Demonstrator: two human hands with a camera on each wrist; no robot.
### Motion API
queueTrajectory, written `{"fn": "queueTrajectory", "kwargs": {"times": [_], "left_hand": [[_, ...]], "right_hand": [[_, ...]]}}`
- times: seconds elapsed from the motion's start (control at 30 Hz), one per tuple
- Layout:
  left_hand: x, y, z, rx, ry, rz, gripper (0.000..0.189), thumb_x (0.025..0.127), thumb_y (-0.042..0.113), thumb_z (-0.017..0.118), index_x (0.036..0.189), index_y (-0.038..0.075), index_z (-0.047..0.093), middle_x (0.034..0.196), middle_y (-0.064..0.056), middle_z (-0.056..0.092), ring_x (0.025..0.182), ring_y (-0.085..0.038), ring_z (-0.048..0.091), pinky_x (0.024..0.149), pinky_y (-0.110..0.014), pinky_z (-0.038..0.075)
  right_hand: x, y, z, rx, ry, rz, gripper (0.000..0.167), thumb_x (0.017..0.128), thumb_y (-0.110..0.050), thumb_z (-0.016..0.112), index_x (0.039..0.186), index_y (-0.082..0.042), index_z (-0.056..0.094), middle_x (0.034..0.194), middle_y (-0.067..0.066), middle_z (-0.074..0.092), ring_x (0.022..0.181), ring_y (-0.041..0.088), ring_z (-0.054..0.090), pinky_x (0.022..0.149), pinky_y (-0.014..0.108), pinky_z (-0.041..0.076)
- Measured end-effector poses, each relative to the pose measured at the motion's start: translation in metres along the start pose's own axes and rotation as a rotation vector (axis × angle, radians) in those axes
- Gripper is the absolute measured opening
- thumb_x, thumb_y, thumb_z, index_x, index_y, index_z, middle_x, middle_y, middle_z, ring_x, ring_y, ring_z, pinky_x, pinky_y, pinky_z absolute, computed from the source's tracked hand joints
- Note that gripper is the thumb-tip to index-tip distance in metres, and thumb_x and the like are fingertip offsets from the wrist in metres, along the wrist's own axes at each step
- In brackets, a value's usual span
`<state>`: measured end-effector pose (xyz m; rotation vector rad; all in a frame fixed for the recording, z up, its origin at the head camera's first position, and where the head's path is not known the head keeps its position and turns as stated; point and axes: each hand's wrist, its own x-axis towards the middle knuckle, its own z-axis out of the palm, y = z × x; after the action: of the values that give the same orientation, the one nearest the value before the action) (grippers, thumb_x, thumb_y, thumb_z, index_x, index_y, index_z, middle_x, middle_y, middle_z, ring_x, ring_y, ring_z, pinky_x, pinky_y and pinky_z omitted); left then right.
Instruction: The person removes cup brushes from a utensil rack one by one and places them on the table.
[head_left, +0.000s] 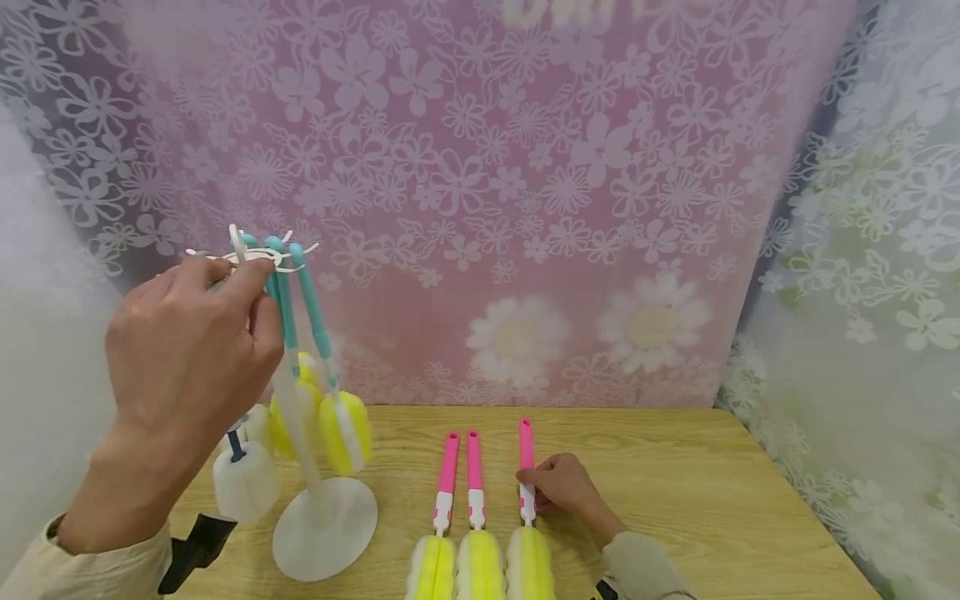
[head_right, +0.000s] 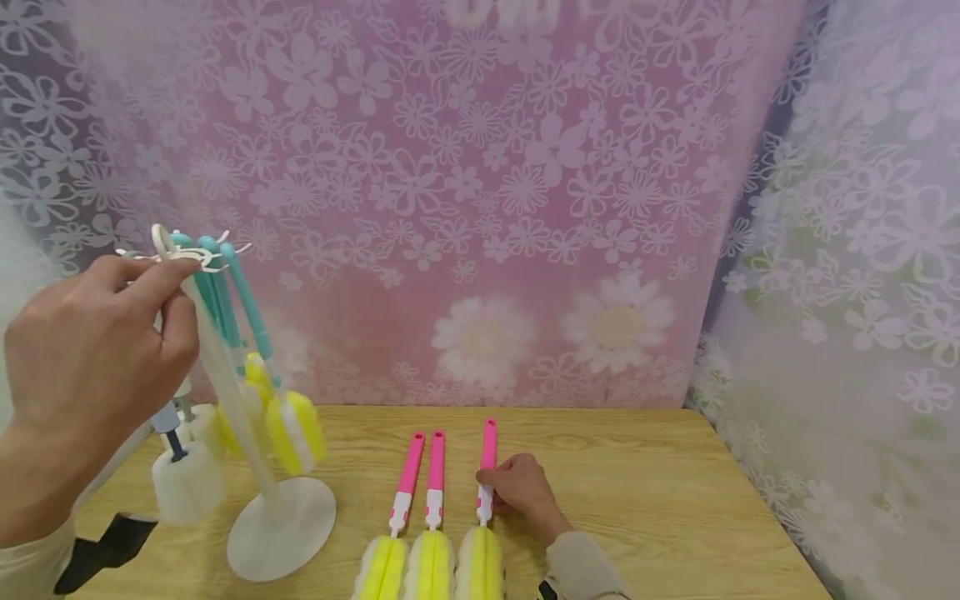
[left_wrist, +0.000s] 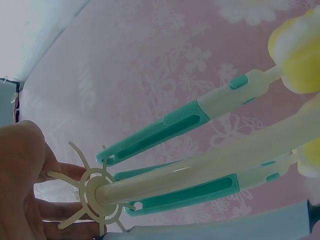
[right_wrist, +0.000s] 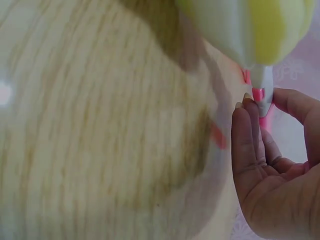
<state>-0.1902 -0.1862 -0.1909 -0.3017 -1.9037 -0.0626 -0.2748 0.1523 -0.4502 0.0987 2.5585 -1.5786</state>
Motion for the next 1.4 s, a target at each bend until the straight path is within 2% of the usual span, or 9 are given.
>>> {"fn": "queueTrajectory", "kwargs": {"times": [0.33, 0.57, 0.7, 0.93, 1.03, 1.1, 1.2, 1.3, 1.4], "left_hand": [[0.002, 0.001, -0.002, -0.006, 0.005, 0.013, 0.040, 0.089, 0.016, 0.034, 0.102, 0.005, 0.070, 0.087, -0.024, 0.064, 0.061, -0.042, 0.053, 0.051, -0.050, 0.042], [0.002, 0.002, -0.009, -0.005, -0.061, -0.025, 0.041, 0.085, 0.013, 0.037, 0.107, 0.008, 0.071, 0.090, -0.023, 0.065, 0.061, -0.039, 0.055, 0.049, -0.050, 0.042], [0.004, 0.002, -0.012, -0.025, -0.115, -0.036, 0.041, 0.082, 0.011, 0.040, 0.108, 0.008, 0.072, 0.092, -0.022, 0.066, 0.063, -0.041, 0.056, 0.050, -0.051, 0.044], [0.006, -0.003, -0.016, -0.066, -0.180, -0.051, 0.040, 0.081, 0.006, 0.039, 0.104, 0.005, 0.072, 0.096, -0.018, 0.067, 0.090, -0.041, 0.059, 0.082, -0.055, 0.044], [0.005, -0.004, -0.017, -0.064, -0.172, -0.031, 0.040, 0.081, 0.005, 0.038, 0.102, 0.004, 0.072, 0.098, -0.016, 0.069, 0.102, -0.040, 0.058, 0.089, -0.055, 0.042], [0.005, -0.004, -0.016, -0.074, -0.159, -0.030, 0.040, 0.082, 0.005, 0.037, 0.101, 0.004, 0.072, 0.100, -0.016, 0.069, 0.109, -0.039, 0.055, 0.093, -0.056, 0.040], [0.006, -0.005, -0.015, -0.099, -0.139, -0.051, 0.037, 0.084, 0.009, 0.040, 0.097, 0.004, 0.074, 0.099, -0.015, 0.070, 0.107, -0.039, 0.055, 0.091, -0.056, 0.041], [0.007, -0.005, -0.015, -0.106, -0.151, -0.116, 0.031, 0.088, 0.022, 0.048, 0.095, 0.007, 0.075, 0.100, -0.015, 0.070, 0.103, -0.041, 0.055, 0.088, -0.057, 0.041], [0.008, -0.003, -0.013, -0.079, -0.117, -0.137, 0.035, 0.087, 0.037, 0.057, 0.090, 0.008, 0.075, 0.094, -0.014, 0.071, 0.093, -0.042, 0.057, 0.077, -0.056, 0.044]], "right_hand": [[0.004, 0.004, 0.004, -0.055, -0.027, -0.024, 0.028, 0.083, -0.022, 0.071, 0.063, -0.002, 0.066, 0.055, 0.004, 0.061, 0.049, 0.013, 0.059, 0.052, 0.030, 0.054], [0.003, 0.003, 0.004, -0.101, -0.064, -0.066, 0.029, 0.084, -0.023, 0.070, 0.063, -0.004, 0.067, 0.054, 0.004, 0.061, 0.048, 0.013, 0.059, 0.050, 0.030, 0.054], [0.000, 0.000, 0.000, -0.117, -0.080, -0.076, 0.029, 0.087, -0.025, 0.068, 0.071, -0.002, 0.068, 0.059, 0.005, 0.063, 0.052, 0.016, 0.062, 0.053, 0.032, 0.055], [-0.006, -0.006, -0.009, -0.117, -0.033, -0.054, 0.031, 0.091, -0.026, 0.064, 0.088, 0.004, 0.064, 0.074, 0.009, 0.065, 0.065, 0.021, 0.064, 0.060, 0.034, 0.055], [-0.009, -0.008, -0.014, -0.095, -0.019, -0.065, 0.028, 0.092, -0.022, 0.061, 0.093, 0.006, 0.063, 0.076, 0.010, 0.064, 0.066, 0.021, 0.064, 0.062, 0.034, 0.055], [-0.012, -0.013, -0.017, -0.068, -0.019, -0.097, 0.027, 0.093, -0.019, 0.060, 0.096, 0.007, 0.062, 0.078, 0.012, 0.065, 0.068, 0.023, 0.065, 0.064, 0.036, 0.056], [-0.018, -0.028, -0.022, -0.016, -0.025, -0.167, 0.025, 0.094, -0.018, 0.058, 0.098, 0.007, 0.063, 0.080, 0.013, 0.065, 0.071, 0.026, 0.065, 0.067, 0.038, 0.056], [-0.026, -0.048, -0.025, 0.038, -0.035, -0.228, 0.024, 0.094, -0.018, 0.058, 0.101, 0.004, 0.063, 0.083, 0.012, 0.065, 0.074, 0.024, 0.065, 0.069, 0.037, 0.056], [-0.034, -0.069, -0.027, 0.092, -0.020, -0.298, 0.023, 0.095, -0.020, 0.058, 0.102, 0.001, 0.064, 0.082, 0.009, 0.065, 0.076, 0.021, 0.065, 0.071, 0.033, 0.056]]}}
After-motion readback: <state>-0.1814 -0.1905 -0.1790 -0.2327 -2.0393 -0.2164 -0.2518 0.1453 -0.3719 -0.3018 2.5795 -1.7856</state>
